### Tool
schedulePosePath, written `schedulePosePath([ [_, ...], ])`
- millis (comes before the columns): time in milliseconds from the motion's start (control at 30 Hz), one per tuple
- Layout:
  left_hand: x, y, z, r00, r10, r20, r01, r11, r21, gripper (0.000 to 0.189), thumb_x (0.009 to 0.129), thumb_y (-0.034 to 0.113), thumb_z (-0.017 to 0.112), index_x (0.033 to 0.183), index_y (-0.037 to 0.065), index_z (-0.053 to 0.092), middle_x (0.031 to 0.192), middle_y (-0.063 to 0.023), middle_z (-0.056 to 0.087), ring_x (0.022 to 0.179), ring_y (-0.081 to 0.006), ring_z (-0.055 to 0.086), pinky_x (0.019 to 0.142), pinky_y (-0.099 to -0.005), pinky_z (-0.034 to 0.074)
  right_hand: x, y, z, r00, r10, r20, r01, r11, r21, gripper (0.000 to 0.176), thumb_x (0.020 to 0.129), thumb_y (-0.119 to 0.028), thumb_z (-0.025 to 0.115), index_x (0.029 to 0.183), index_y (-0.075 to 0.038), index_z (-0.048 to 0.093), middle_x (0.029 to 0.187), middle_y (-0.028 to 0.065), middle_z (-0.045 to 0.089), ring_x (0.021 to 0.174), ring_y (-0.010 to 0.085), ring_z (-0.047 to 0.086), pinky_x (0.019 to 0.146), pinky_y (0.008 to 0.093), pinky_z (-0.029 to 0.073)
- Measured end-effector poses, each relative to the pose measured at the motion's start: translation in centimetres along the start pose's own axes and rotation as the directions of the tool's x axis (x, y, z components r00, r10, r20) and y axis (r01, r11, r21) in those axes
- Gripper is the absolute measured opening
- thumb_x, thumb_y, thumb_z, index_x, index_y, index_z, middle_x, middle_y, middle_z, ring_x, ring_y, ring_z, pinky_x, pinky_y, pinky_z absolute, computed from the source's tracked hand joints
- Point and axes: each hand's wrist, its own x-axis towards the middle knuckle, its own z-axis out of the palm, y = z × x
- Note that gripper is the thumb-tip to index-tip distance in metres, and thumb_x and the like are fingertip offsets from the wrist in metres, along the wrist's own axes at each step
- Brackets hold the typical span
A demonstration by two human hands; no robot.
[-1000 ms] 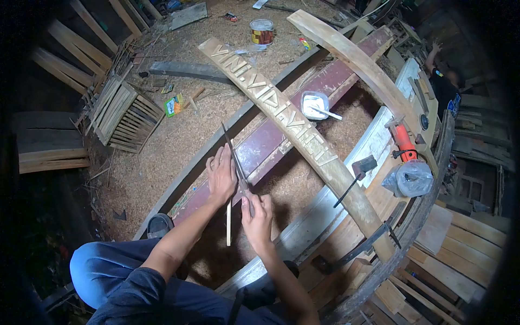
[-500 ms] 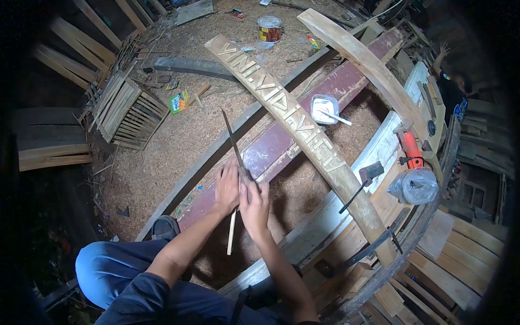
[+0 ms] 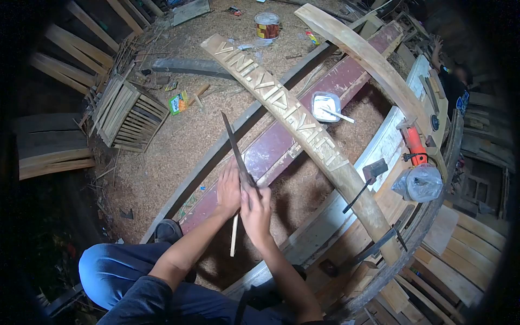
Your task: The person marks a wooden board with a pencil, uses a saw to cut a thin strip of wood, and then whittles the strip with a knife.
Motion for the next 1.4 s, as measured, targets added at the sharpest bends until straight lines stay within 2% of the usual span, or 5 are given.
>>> schedulePosePath([
  [300, -0.2, -0.2, 0.3, 0.999, 0.053, -0.005, -0.053, 0.998, 0.021, 0.05, 0.093, 0.011, 0.048, 0.139, -0.007, 0.045, 0.154, -0.0272, 0.04, 0.142, -0.0393, 0.039, 0.12, -0.0482, 0.028, 2.4, -0.4, 0.9, 1.0, -0.005, 0.005, 0.005, 1.0, -0.003, 0.016, 0.097, -0.01, 0.064, 0.109, 0.0, 0.065, 0.094, 0.0206, 0.052, 0.082, 0.0366, 0.058, 0.072, 0.0463, 0.048],
  [467, -0.3, -0.2, 0.7, 0.989, 0.14, -0.045, -0.137, 0.989, 0.057, 0.05, 0.088, 0.01, 0.052, 0.138, 0.006, 0.054, 0.155, -0.0268, 0.038, 0.141, -0.0438, 0.039, 0.118, -0.0519, 0.031, 1.0, 1.6, -1.7, 0.989, 0.047, -0.142, -0.038, 0.997, 0.065, 0.02, 0.097, -0.011, 0.063, 0.116, -0.002, 0.067, 0.096, 0.0201, 0.057, 0.087, 0.0354, 0.06, 0.078, 0.0445, 0.05],
  [767, -0.2, 0.0, -0.5, 0.997, 0.068, 0.046, -0.066, 0.996, -0.059, 0.07, 0.089, 0.025, 0.056, 0.151, 0.0, 0.036, 0.161, -0.027, 0.028, 0.15, -0.0388, 0.028, 0.124, -0.0491, 0.021, 1.6, 0.1, 1.3, 0.996, 0.037, -0.083, -0.032, 0.998, 0.061, 0.024, 0.098, -0.012, 0.064, 0.119, -0.002, 0.067, 0.1, 0.0197, 0.054, 0.089, 0.0358, 0.06, 0.077, 0.045, 0.05],
  [1233, -0.3, 0.0, 0.6, 0.991, -0.132, 0.017, 0.132, 0.991, -0.021, 0.054, 0.097, 0.013, 0.048, 0.147, -0.004, 0.04, 0.155, -0.0215, 0.041, 0.145, -0.0341, 0.038, 0.122, -0.046, 0.027, -2.2, -0.1, -1.0, 1.0, -0.011, 0.011, 0.011, 1.0, 0.021, 0.02, 0.094, -0.007, 0.068, 0.113, -0.001, 0.069, 0.09, 0.0161, 0.052, 0.077, 0.0294, 0.057, 0.067, 0.04, 0.049],
  [1400, 0.2, 0.1, 0.2, 0.998, -0.027, -0.056, 0.026, 1.0, -0.015, 0.054, 0.094, 0.008, 0.046, 0.146, -0.005, 0.042, 0.154, -0.021, 0.044, 0.144, -0.0322, 0.041, 0.121, -0.0446, 0.028, -3.1, 0.5, -3.7, 1.0, -0.012, 0.017, 0.012, 1.0, 0.007, 0.02, 0.094, -0.008, 0.068, 0.113, -0.002, 0.069, 0.091, 0.0172, 0.053, 0.079, 0.0324, 0.059, 0.067, 0.0428, 0.049],
])
